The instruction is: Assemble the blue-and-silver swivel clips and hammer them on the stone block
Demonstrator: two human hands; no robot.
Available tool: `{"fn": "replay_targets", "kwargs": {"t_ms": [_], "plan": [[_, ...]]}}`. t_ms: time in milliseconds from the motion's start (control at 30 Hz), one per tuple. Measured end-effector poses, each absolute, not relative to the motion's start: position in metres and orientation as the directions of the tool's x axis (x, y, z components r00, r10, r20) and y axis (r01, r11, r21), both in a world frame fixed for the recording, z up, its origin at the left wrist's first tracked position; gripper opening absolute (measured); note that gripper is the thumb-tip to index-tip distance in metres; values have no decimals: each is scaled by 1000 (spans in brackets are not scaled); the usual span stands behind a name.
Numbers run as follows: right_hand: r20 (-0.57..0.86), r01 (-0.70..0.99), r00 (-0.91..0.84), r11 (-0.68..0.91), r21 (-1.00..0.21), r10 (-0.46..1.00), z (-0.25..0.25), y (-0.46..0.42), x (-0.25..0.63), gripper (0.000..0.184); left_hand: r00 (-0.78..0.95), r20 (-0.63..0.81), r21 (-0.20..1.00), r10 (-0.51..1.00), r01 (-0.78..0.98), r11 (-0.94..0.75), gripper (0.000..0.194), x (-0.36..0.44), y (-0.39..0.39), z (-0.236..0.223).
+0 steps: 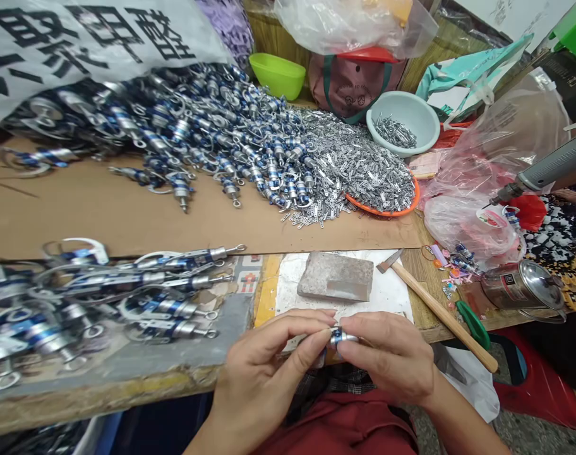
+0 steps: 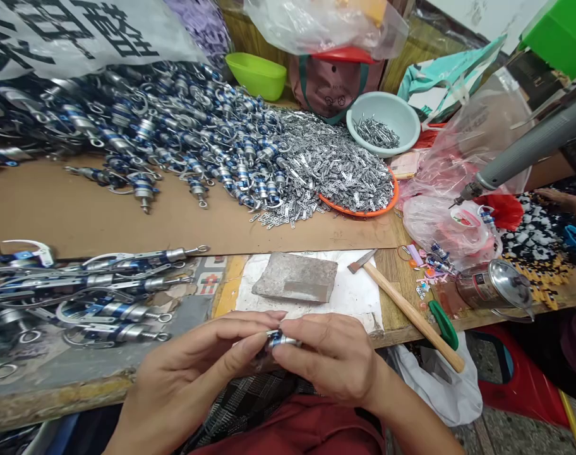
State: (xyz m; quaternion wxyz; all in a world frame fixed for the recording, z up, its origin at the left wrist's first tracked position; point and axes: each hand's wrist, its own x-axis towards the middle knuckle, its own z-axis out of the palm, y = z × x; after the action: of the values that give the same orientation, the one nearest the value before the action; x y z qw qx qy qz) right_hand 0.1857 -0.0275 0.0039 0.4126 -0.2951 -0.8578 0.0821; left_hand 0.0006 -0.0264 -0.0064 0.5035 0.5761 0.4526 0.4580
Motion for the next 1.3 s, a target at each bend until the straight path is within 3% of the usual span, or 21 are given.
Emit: {"fn": "replay_targets", "kwargs": {"t_ms": [133,233,400,600,700,967,1167,1300], "plan": [[671,389,-458,810,-438,583,2,-27,182,18,127,-153,984,980,-76,164,8,3,-28,3],[670,371,-460,811,-452,584,1,-27,183,17,81,-246,958,966,-133,255,8,8,-30,8],[636,362,-470,790,-494,612,-1,-31,186,19,76,-268,938,960,-207,278,10,9,-33,10],[654,400,-476,807,-435,588,-3,-37,185,18,49,-234,949,971,-205,239,8,9,-37,10],[631,395,-484,794,-462,607,-5,-37,186,20,47,-226,943,973,-240,230,9,11,-38,8],[612,460,-396,725,-513,684,-4,-28,191,19,14,-314,885,949,-358,298,13,29,-30,-7],[569,496,-375,677,-544,732,0,-27,197,15,105,-406,784,908,-472,405,42,40,-35,-11],[503,486,-413,651,-583,759,7,-27,200,16,94,-361,816,928,-449,363,50,40,-35,-19]]}}
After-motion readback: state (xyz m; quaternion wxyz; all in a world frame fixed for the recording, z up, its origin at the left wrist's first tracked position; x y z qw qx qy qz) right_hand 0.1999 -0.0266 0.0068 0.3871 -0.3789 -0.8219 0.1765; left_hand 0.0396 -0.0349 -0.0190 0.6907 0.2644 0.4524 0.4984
